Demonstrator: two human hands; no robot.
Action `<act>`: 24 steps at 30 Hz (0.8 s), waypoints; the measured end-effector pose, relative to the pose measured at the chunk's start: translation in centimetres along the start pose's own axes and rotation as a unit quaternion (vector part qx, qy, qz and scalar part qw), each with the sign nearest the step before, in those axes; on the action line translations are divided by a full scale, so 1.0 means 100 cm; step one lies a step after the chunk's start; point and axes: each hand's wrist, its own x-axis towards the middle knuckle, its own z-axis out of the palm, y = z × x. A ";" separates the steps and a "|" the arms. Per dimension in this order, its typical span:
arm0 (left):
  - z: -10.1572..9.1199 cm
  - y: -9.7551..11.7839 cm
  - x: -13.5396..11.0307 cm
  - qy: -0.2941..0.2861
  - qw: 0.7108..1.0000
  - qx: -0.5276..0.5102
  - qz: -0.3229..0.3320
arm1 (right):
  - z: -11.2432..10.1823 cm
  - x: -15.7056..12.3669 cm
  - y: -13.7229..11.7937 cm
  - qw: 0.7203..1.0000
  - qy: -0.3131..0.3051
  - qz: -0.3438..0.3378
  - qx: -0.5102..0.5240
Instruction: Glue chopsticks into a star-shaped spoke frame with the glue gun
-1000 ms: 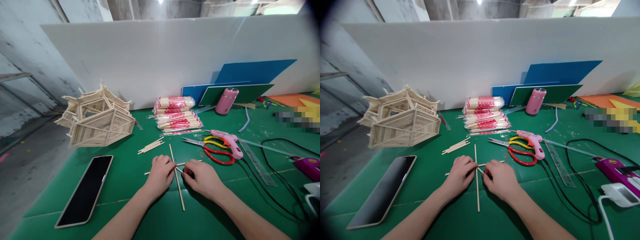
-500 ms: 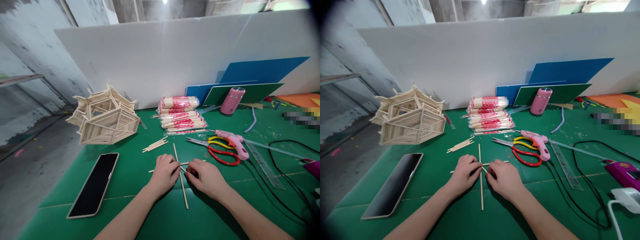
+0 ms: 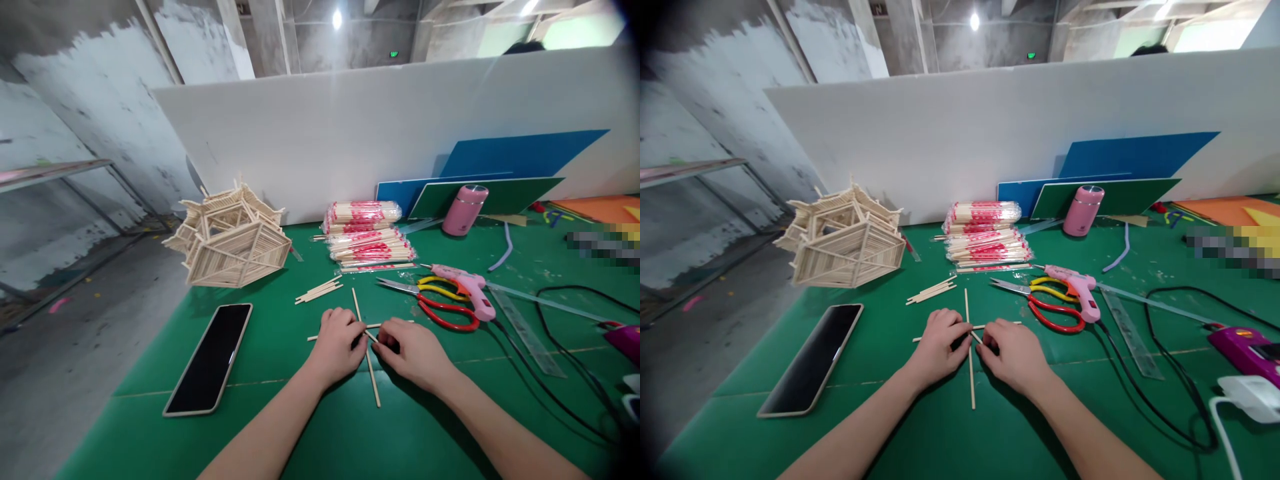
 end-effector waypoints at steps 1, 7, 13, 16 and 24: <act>0.000 0.000 0.000 0.001 1.000 -0.002 -0.001 | 0.000 0.000 0.000 1.000 0.000 0.000 0.002; 0.002 -0.004 0.001 0.003 1.000 -0.016 -0.011 | 0.001 0.000 0.002 1.000 0.006 -0.006 0.011; 0.005 -0.008 0.005 -0.004 0.999 -0.035 -0.004 | -0.001 0.000 0.005 1.000 -0.006 -0.001 0.004; 0.008 -0.011 0.007 0.000 0.999 -0.039 -0.003 | -0.002 0.002 0.005 1.000 -0.012 0.003 -0.002; 0.009 -0.015 0.007 -0.019 0.999 -0.029 0.017 | -0.004 0.004 0.008 0.998 -0.001 0.007 0.058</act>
